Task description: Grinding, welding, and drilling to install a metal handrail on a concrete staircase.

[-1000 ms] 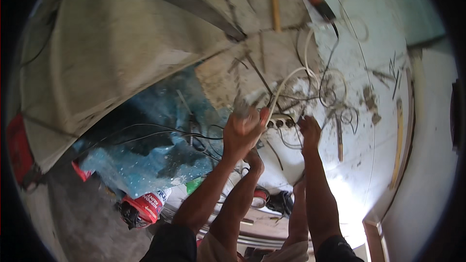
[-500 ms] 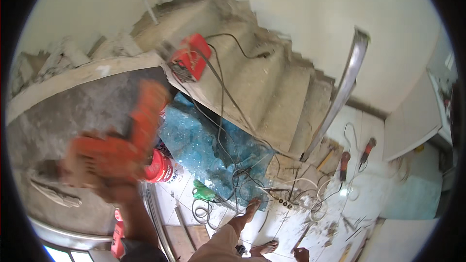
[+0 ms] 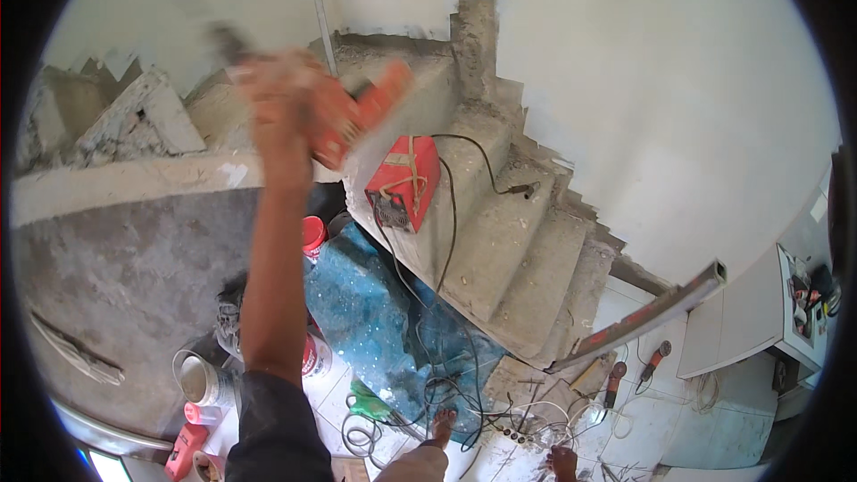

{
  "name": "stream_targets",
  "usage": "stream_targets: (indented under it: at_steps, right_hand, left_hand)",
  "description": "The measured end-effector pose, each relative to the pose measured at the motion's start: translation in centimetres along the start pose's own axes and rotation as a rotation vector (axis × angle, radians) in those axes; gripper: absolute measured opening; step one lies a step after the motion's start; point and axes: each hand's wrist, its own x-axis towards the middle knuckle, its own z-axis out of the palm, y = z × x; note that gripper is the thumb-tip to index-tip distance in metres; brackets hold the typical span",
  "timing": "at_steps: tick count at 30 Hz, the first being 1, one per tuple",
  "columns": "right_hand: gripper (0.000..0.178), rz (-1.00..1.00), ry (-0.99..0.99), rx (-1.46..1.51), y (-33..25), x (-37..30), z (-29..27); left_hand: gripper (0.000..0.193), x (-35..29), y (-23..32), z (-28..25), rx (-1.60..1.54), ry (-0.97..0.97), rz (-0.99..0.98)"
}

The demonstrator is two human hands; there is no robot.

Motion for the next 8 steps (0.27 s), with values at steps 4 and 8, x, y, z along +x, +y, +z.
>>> stream_targets:
  at_steps: [4, 8]
  right_hand:
    - [0.046, 0.181, 0.365, -0.568, 14.6, 6.9, 11.0]
    - [0.045, 0.045, 0.512, -0.669, 18.4, 5.0, 19.6]
  left_hand:
    - [0.036, -0.5, -12.8, 0.3, 0.133, -0.155, -0.811]
    - [0.04, -0.6, -23.6, 1.6, 0.111, -0.174, -1.106]
